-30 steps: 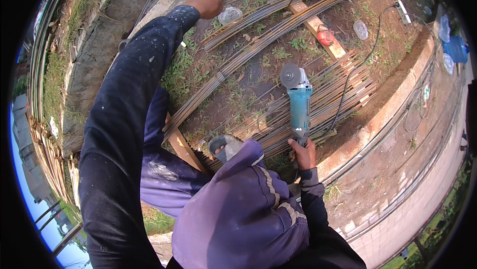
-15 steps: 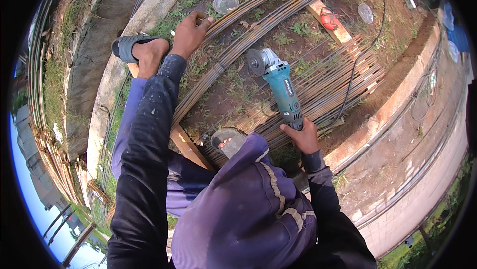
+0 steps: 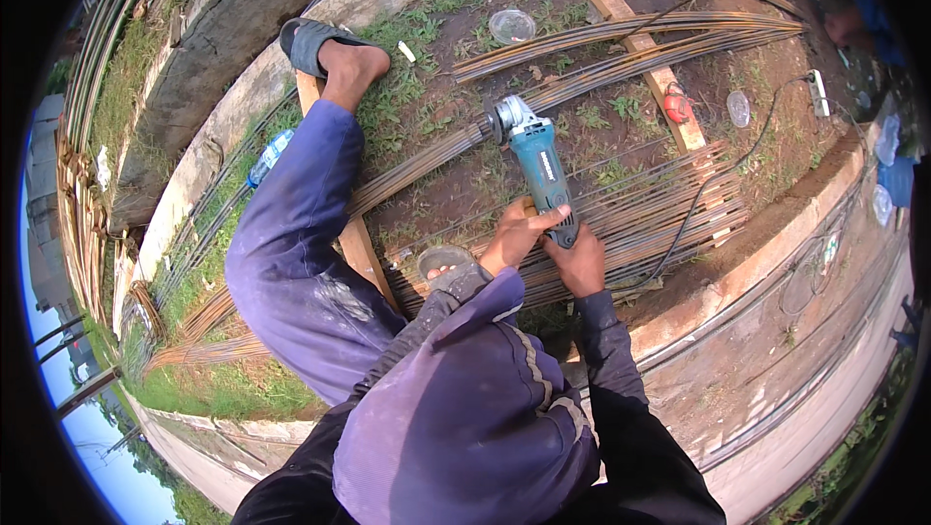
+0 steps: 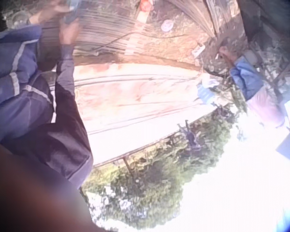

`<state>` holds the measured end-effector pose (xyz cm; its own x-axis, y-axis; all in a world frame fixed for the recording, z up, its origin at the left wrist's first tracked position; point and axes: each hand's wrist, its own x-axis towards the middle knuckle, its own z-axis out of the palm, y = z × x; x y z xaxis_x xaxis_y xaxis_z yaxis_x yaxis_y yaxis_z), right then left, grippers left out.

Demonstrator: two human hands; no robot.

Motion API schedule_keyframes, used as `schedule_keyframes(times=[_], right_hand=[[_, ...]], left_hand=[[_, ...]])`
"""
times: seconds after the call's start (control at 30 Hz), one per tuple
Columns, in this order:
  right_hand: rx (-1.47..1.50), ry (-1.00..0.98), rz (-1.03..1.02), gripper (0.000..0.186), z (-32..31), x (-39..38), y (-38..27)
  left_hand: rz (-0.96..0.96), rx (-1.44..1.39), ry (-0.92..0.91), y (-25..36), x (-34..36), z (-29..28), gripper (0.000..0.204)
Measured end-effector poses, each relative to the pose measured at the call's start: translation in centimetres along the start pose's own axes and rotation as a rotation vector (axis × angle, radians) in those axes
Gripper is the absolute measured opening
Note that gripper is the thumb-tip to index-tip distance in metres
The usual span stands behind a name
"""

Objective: The person uses an angle grinder to cut a bundle of metal rods laid on the ground. They hold the rods with their left hand and operate the grinder with their right hand, cutting through the bundle in a single pass.

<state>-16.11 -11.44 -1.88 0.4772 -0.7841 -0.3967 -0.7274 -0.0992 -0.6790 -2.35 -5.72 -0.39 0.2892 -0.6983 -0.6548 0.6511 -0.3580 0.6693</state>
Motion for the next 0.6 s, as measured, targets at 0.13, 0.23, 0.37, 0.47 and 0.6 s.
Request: schedule_keyframes(times=[0.13,0.23,0.37,0.47,0.6], right_hand=[[-0.117,0.032,0.044,0.045,-0.3,-0.4,0.1],[-0.125,0.046,0.052,0.041,-0.8,-0.7,0.0],[-0.084,0.061,0.012,0.04,-0.2,-0.8,0.7],[-0.069,0.061,-0.012,0.041,0.4,-1.2,1.7],[-0.102,0.031,-0.011,0.042,0.0,-1.2,2.4]], left_hand=[[0.064,-0.032,0.055,-1.4,0.6,2.1,0.056],[0.02,-0.028,0.029,-1.6,0.5,2.9,0.052],[0.058,-0.029,0.077,-1.3,0.4,3.6,0.052],[0.035,-0.033,0.132,-1.9,0.4,3.7,0.044],[0.142,-0.092,0.247,-1.7,-0.1,4.9,0.038]])
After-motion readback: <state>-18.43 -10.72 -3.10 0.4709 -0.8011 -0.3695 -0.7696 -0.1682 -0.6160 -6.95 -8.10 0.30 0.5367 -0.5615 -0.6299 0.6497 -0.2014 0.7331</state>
